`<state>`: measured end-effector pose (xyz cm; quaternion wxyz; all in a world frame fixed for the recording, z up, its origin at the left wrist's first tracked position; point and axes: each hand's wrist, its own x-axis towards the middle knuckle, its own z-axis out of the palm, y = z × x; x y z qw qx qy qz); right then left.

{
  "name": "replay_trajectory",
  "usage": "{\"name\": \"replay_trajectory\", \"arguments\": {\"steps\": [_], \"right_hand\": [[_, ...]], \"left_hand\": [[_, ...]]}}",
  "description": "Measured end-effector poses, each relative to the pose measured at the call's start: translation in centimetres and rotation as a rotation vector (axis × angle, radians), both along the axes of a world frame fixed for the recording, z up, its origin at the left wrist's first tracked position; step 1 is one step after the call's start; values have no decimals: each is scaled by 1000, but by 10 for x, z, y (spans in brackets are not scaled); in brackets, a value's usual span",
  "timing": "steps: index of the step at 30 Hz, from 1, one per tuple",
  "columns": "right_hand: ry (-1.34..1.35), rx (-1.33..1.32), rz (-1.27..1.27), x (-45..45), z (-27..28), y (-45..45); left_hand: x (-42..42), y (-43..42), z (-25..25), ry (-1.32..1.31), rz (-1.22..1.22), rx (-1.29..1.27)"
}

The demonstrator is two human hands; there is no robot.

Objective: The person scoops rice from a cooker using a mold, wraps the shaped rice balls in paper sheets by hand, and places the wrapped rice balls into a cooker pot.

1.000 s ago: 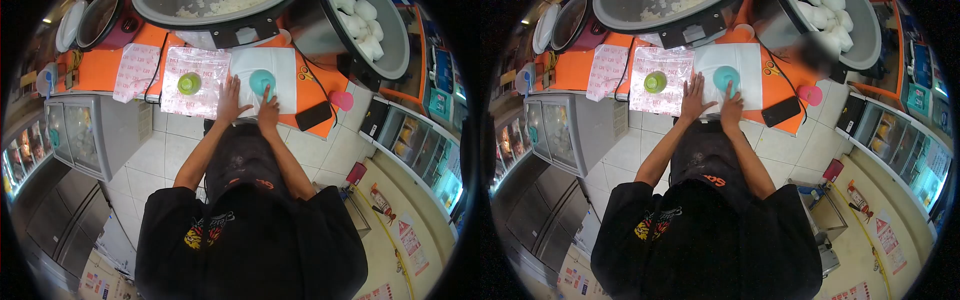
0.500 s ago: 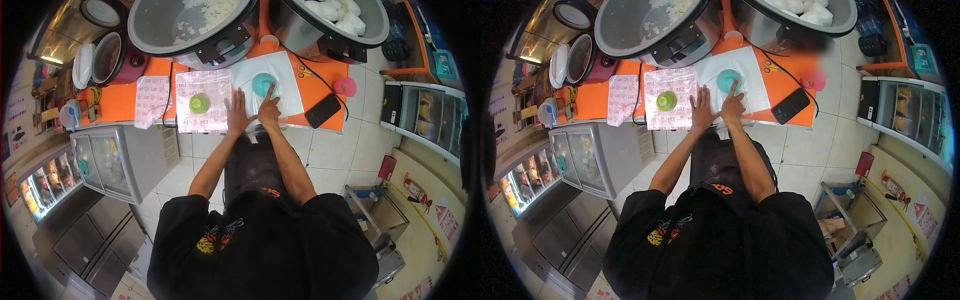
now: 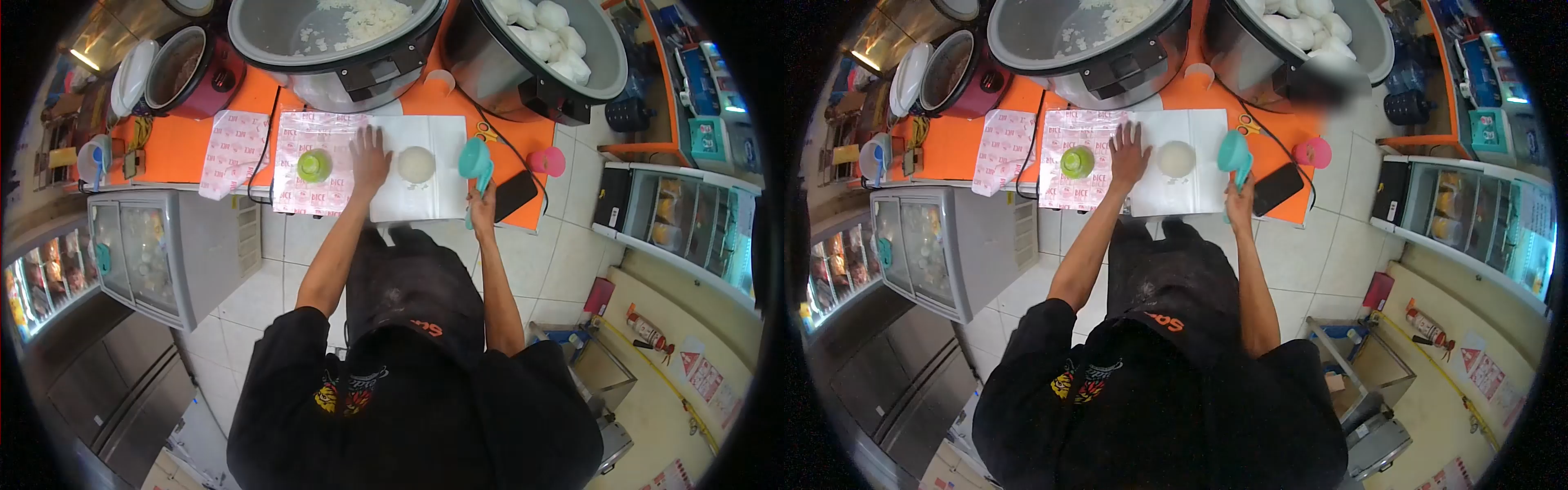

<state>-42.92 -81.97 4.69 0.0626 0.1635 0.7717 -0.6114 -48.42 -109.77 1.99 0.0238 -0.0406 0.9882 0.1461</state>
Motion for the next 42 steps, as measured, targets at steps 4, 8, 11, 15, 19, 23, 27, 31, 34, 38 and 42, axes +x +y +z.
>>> {"name": "replay_trajectory", "arguments": {"steps": [4, 8, 11, 15, 19, 23, 27, 31, 34, 38, 42], "right_hand": [[-77, 78, -123, -41, -8, 28], [139, 378, -58, -43, -40, 33], [360, 496, -31, -31, -50, 21], [299, 480, -44, -23, -43, 11], [266, 418, -90, -40, -33, 7], [264, 425, -53, -52, -24, 10], [416, 757, -58, -57, -4, -3], [640, 614, 355, -72, 29, -58], [627, 659, 695, -117, 18, -89], [381, 561, 1218, -179, -6, -78], [600, 502, 1114, -195, 27, -86]], "left_hand": [[-1, -5, -16, 34, -14, -93], [6, -7, -16, 133, -25, -116], [3, -9, -23, 148, -42, -68], [6, -8, -17, 112, -56, 22], [9, -5, -10, 177, -47, 206], [8, 0, -3, 224, -61, 338], [8, 9, 2, 253, -67, 491], [12, 20, 12, 203, -13, 715], [12, 19, 5, 76, 85, 818], [5, 11, 21, 137, 259, 968], [5, -11, 10, 103, 309, 1145]]}}
